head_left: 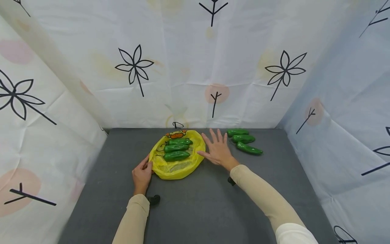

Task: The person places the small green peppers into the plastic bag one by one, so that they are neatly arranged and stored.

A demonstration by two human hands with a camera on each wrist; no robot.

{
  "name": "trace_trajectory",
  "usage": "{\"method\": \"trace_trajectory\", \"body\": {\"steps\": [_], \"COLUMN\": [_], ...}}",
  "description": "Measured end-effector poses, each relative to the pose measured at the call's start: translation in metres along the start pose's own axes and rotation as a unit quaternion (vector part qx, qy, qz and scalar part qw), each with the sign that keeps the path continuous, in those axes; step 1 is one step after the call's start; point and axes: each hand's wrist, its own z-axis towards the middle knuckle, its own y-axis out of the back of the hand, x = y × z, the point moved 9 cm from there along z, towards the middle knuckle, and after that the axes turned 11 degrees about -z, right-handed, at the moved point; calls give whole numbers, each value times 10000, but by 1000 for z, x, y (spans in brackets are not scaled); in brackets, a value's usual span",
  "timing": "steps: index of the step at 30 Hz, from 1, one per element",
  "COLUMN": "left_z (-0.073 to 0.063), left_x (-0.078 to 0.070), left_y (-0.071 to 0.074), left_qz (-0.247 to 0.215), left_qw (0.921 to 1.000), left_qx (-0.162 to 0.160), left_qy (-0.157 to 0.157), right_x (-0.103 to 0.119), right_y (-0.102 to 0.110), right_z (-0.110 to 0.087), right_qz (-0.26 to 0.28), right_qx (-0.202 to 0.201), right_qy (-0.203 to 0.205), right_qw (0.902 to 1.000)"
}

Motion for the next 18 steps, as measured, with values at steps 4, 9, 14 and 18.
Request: {"method": "trace_trajectory", "body": {"steps": [4,9,14,18], "left_z": [0,0,1,1], "left_x": [-2,1,3,4], "left_y": [1,1,1,1], "left_qz": [-40,11,48,25], "left_qw": [10000,10000,9999,9999], "left_qx": [-9,-58,-81,-68], "left_qy": [-28,-48,-66,-76], "right_x": [-9,-19,-32,-39], "right_y": [-3,-8,-14,-15], "right_z": [-3,-6,-11,-16], "right_qz": [-10,-47,-157,-91], "right_qx": [80,197,303,311], "right_qy": [-131,-259,-454,-550], "right_qw": [9999,9995,9984,9980]}}
